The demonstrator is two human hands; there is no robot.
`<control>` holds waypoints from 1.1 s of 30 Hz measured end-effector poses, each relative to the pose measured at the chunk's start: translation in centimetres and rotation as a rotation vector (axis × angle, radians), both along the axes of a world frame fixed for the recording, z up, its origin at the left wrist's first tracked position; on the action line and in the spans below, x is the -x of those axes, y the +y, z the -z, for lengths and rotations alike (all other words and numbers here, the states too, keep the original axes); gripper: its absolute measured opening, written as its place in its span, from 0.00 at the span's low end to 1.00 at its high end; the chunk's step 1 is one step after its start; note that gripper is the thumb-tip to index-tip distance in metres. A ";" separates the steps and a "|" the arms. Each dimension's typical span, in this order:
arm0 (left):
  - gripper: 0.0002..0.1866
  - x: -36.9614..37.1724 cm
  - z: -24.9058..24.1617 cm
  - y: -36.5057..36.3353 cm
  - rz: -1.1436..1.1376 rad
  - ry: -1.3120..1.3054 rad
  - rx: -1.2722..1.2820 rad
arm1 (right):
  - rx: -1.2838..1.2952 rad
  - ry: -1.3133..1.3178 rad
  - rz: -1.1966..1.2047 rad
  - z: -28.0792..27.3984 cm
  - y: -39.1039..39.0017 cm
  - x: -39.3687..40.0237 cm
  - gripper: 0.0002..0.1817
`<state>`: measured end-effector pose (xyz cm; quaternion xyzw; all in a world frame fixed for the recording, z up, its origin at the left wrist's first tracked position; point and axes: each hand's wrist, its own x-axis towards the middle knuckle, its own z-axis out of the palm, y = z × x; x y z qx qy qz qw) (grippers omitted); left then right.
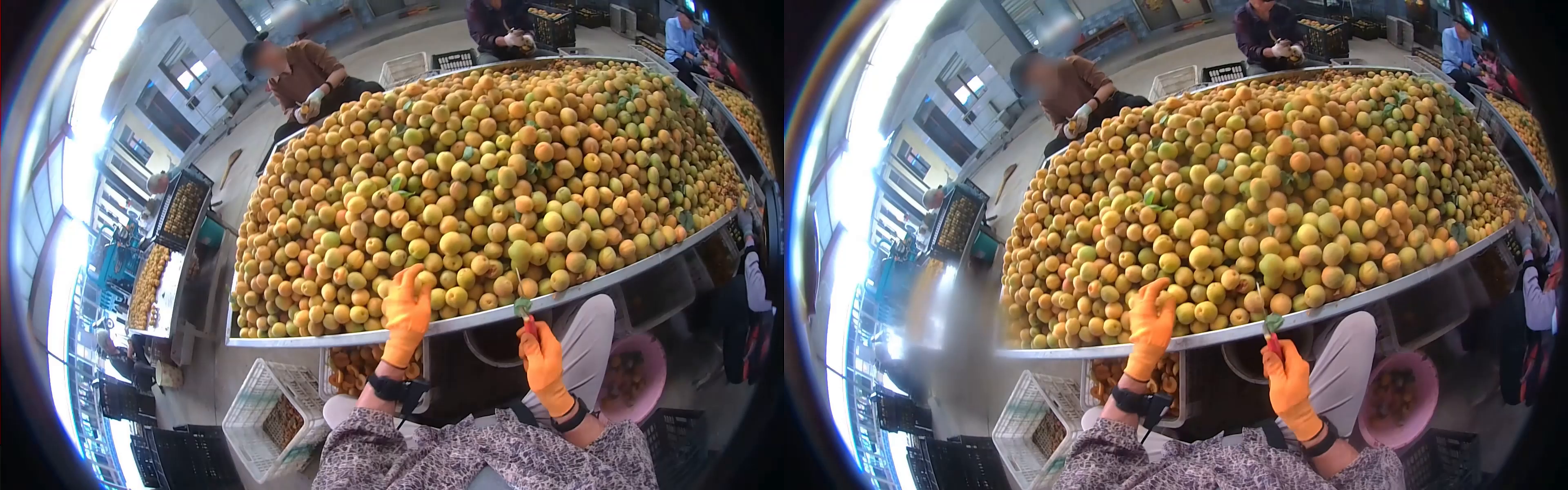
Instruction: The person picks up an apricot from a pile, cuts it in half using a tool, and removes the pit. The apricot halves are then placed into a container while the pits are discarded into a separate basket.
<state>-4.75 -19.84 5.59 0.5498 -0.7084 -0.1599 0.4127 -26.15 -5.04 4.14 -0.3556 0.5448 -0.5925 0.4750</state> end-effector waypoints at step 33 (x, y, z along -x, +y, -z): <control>0.31 -1.6 -6.2 13.3 0.347 1.416 -0.672 | 0.052 -0.034 -0.665 -9.0 0.7 -7.7 0.23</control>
